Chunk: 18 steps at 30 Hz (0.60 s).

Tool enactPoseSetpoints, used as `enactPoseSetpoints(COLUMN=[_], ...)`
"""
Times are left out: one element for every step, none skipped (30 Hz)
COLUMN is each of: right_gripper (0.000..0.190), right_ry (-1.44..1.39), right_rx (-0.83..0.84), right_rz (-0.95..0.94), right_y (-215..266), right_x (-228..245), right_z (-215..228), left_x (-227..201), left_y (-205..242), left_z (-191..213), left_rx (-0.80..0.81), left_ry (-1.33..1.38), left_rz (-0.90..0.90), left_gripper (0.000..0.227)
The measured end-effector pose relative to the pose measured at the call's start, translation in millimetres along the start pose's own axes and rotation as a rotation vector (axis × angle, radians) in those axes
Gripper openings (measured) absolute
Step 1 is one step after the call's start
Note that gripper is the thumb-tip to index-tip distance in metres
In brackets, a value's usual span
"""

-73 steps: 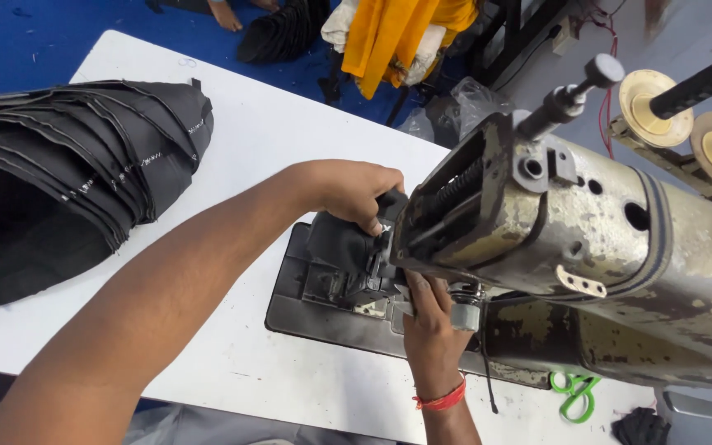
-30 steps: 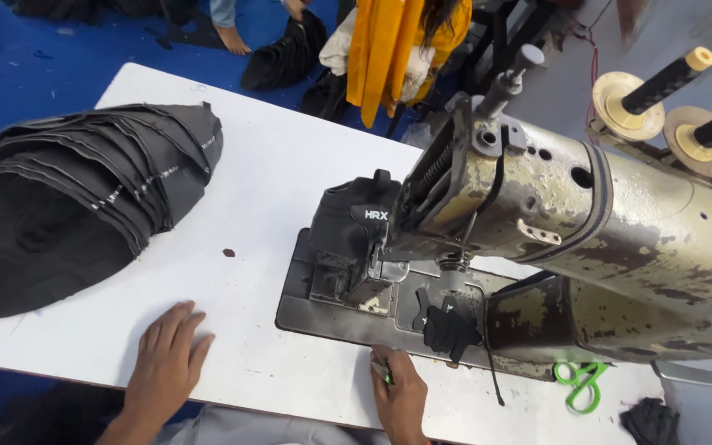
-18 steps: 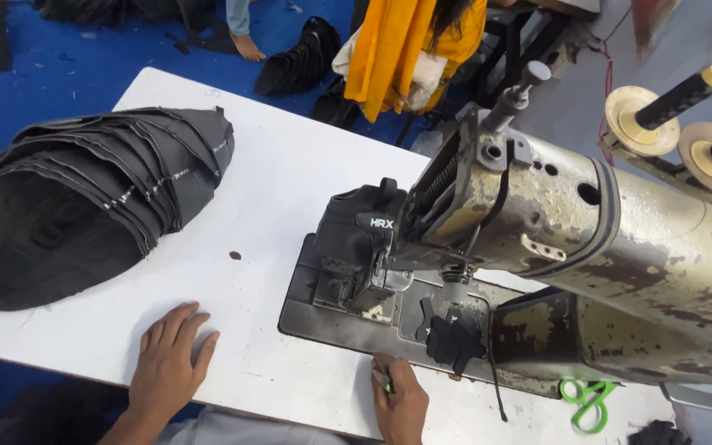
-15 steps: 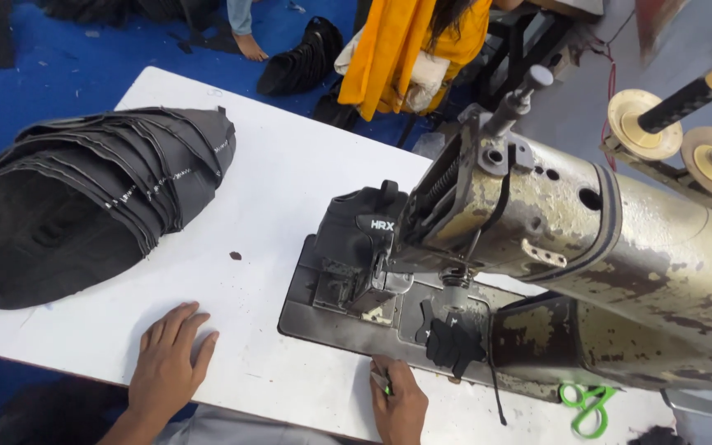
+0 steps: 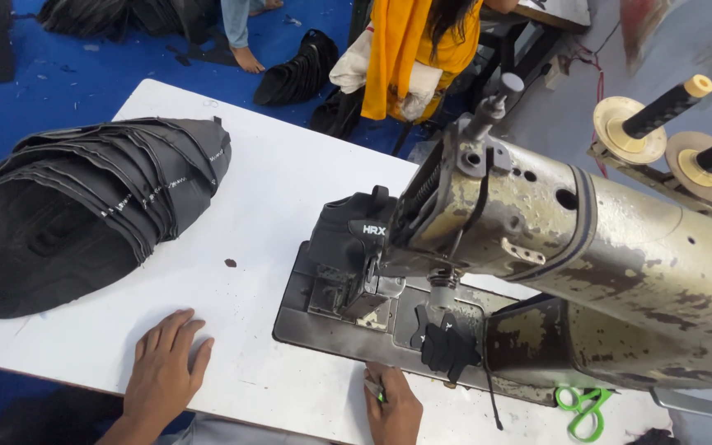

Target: The person sews black slipper uppers using an industrial sewing machine. They guide the slipper under the needle, stitch along the edges, trim threads with scissors, and place finished units aside while continuing with the next item.

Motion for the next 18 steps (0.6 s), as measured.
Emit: enactPoseSetpoints(right_gripper=[0.033,0.033,0.031,0.029,0.029,0.027,0.024,0.024,0.024,0.025,0.025,0.023,0.022,0.022,0.022,0.023,0.023,0.024], right_ry=[0.007,0.006,0.009,0.012,0.011,0.012,0.013,0.012,0.013,0.014,0.013,0.008,0.003,0.0,0.025,0.052,0.051,0.036], right_rx=[0.032,0.031,0.013,-0.005,-0.006,-0.013,-0.019,-0.018,0.006,0.027,0.025,0.009,-0.007,-0.007,-0.004,-0.002,-0.002,0.011], right_rz=[-0.038,-0.038,-0.002,0.035,0.037,0.048,0.06,0.055,0.067,0.083,0.084,0.098,0.112,0.111,0.092,0.073,0.071,0.065], right_y=[1,1,1,1,1,1,2,2,3,0,1,0,-1,0,-1,-1,-1,-1], right_x=[-2,0,5,9,8,7,6,6,7,8,5,3,1,0,-2,-4,-4,-4], right_z=[0,0,1,2,2,1,1,3,3,3,3,2,0,0,-1,-2,-2,-1], left_x=[0,0,0,0,-1,-1,-1,-2,-2,-3,-4,-3,-3,-2,-2,-1,-1,-3], left_y=[1,2,3,3,2,2,2,3,5,3,4,4,4,4,3,2,3,3], left_z=[0,-1,-2,-3,-1,0,1,1,2,5,4,5,5,5,4,2,4,6], left_rx=[0.0,-0.001,-0.007,-0.016,-0.018,-0.003,0.012,0.017,0.003,-0.018,-0.019,-0.033,-0.047,-0.047,-0.032,-0.016,-0.015,-0.041], left_ry=[0.004,0.003,-0.003,-0.009,-0.01,-0.015,-0.021,-0.023,-0.023,-0.023,-0.023,-0.011,0.002,0.0,0.006,0.013,0.012,0.021], left_rz=[0.0,-0.001,0.002,0.005,0.005,0.011,0.016,0.015,0.008,0.002,0.001,0.001,0.001,0.002,0.007,0.011,0.01,0.008], left_gripper=[0.048,0.048,0.048,0.048,0.048,0.048,0.049,0.049,0.048,0.047,0.047,0.046,0.045,0.045,0.045,0.044,0.044,0.044])
Point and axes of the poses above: each hand's wrist, its own y-axis away from the middle knuckle, its own z-axis out of the back of the hand, x = y × z, the point moved 5 cm from there along -y, towards the middle knuckle, and after that the axes turned 12 degrees about -y, right-handed, at the moved point
